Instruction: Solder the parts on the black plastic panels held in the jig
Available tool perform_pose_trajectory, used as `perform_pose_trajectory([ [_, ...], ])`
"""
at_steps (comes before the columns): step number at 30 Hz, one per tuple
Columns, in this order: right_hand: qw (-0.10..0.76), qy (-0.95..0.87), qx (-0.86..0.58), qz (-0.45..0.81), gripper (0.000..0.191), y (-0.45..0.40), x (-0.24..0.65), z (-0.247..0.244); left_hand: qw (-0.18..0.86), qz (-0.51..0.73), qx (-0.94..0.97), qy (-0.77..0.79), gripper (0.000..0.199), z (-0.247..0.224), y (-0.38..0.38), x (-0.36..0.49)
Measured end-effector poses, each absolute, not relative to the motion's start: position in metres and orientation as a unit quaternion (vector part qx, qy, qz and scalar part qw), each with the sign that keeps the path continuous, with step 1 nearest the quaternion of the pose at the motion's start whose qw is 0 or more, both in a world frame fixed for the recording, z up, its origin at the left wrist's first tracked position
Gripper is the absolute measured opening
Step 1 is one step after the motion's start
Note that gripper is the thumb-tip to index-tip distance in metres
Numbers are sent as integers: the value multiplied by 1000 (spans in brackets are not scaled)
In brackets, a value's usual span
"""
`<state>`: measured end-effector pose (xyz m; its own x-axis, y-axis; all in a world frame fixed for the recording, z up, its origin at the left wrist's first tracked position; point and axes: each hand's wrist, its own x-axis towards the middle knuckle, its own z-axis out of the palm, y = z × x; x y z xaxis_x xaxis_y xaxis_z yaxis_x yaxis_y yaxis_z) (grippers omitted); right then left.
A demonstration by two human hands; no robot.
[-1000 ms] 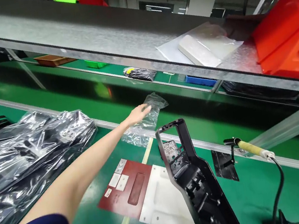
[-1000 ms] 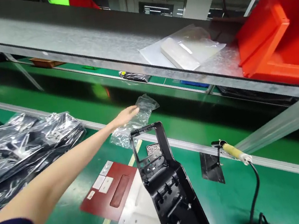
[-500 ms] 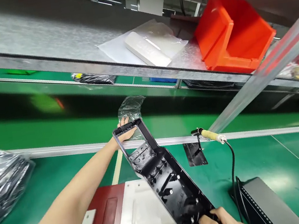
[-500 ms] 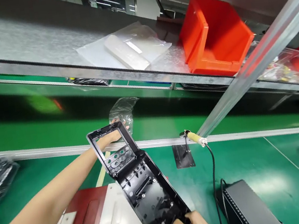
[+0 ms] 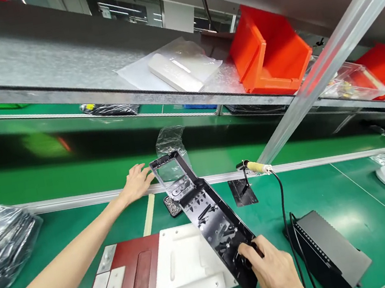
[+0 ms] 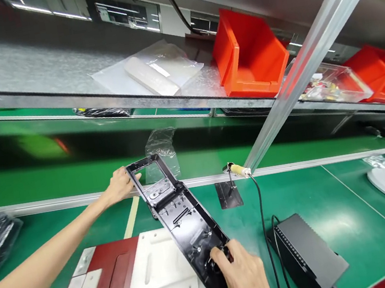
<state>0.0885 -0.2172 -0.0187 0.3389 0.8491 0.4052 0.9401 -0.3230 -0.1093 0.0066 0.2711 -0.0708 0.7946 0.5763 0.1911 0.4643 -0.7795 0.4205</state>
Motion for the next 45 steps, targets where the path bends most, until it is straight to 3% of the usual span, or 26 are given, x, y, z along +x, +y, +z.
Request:
perform_pose_trajectory([
  [6,195,-548,-799,-155,43,-204,84,-15,183,169,917,310,64,-63,238,-77],
  [17,147,-544,-819,-105,42,-187,74,-2,174,241,907,298,45,-87,152,-162],
  [35,109,-542,-826,-108,46,-165,73,1,138,272,915,265,37,-127,119,-193],
  [45,117,-534,-835,-65,29,-156,76,11,128,292,912,259,38,-134,118,-199],
])
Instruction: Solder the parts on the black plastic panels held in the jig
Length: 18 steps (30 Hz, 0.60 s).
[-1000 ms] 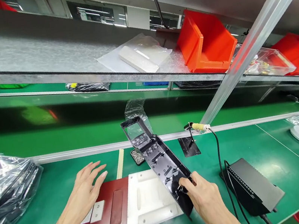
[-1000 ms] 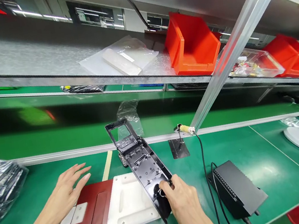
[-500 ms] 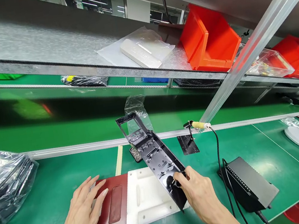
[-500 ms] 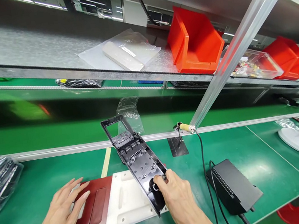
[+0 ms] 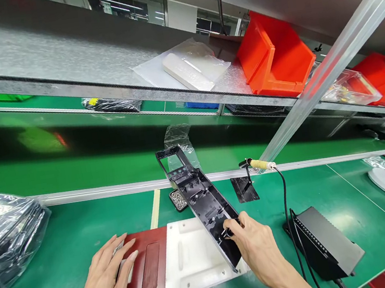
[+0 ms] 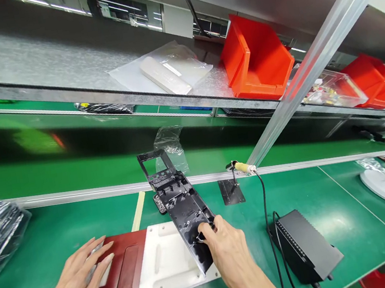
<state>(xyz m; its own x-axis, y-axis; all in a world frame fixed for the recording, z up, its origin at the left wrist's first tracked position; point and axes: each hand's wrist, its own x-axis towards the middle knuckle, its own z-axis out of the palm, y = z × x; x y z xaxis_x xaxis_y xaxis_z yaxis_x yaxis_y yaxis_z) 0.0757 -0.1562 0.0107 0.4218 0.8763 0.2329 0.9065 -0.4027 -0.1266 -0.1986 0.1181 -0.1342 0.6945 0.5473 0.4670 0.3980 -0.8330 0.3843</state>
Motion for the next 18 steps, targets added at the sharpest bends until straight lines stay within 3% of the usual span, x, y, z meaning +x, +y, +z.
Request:
perform_pose_trajectory([
  [18,187,-534,-825,12,29,-152,71,22,136,294,911,257,37,-144,120,-201],
])
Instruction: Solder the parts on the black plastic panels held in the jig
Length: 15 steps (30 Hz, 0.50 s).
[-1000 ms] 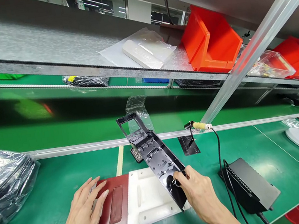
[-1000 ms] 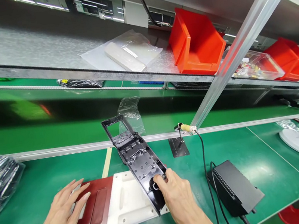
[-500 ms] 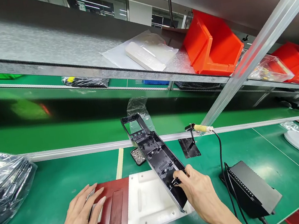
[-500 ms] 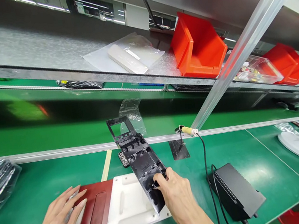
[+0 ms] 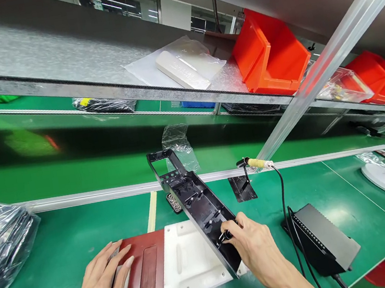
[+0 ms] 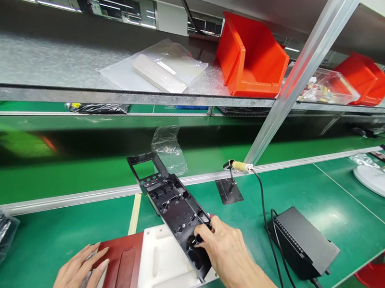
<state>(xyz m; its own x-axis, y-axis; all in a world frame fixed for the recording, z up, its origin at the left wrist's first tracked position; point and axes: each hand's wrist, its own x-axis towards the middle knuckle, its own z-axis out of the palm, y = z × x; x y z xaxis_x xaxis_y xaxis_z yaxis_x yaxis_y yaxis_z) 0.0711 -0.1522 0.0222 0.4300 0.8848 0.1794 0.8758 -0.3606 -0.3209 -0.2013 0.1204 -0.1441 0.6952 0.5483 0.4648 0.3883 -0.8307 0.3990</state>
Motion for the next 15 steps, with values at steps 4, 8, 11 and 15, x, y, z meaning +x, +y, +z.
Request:
perform_pose_trajectory([
  [4,199,-539,-818,38,31,-152,69,26,146,283,910,266,38,-144,120,-203],
  [8,184,-542,-819,36,29,-151,67,31,151,282,908,270,40,-143,120,-204],
  [11,175,-544,-820,36,29,-151,66,34,152,279,909,270,41,-142,119,-204],
  [15,173,-558,-812,27,30,-152,65,37,156,282,905,279,43,-137,117,-202],
])
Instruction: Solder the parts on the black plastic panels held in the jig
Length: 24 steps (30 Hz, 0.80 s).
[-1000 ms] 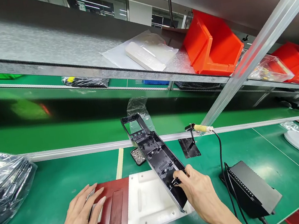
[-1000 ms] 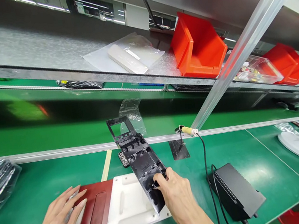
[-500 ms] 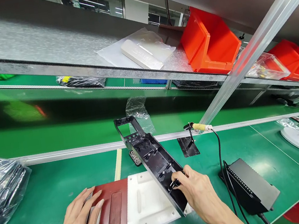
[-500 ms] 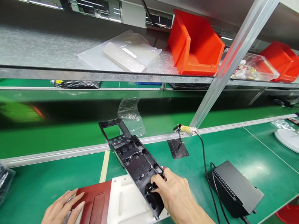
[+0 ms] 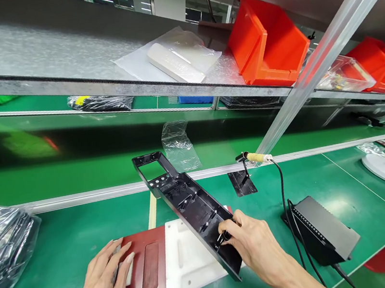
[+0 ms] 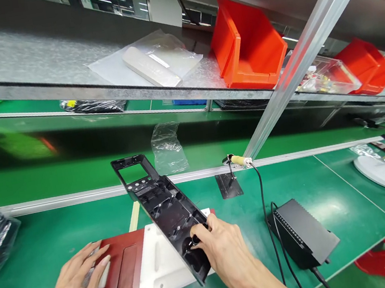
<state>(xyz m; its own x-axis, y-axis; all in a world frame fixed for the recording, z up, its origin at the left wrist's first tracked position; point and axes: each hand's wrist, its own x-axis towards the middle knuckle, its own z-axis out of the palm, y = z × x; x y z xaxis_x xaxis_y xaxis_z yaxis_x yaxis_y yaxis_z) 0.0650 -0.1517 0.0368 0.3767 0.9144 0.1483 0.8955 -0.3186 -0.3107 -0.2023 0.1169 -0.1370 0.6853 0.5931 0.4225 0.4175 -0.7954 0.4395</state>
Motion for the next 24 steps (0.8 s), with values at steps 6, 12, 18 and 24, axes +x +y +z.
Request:
perform_pose_trajectory([
  [6,162,-572,-804,-1,33,-154,64,38,154,287,902,282,42,-131,115,-201],
  [12,144,-579,-802,-32,33,-155,63,36,148,287,904,280,41,-132,116,-201],
  [18,121,-584,-801,-58,34,-156,63,34,137,288,908,272,40,-130,114,-200],
  [24,118,-586,-798,-75,32,-156,63,34,125,297,910,261,38,-132,115,-199],
])
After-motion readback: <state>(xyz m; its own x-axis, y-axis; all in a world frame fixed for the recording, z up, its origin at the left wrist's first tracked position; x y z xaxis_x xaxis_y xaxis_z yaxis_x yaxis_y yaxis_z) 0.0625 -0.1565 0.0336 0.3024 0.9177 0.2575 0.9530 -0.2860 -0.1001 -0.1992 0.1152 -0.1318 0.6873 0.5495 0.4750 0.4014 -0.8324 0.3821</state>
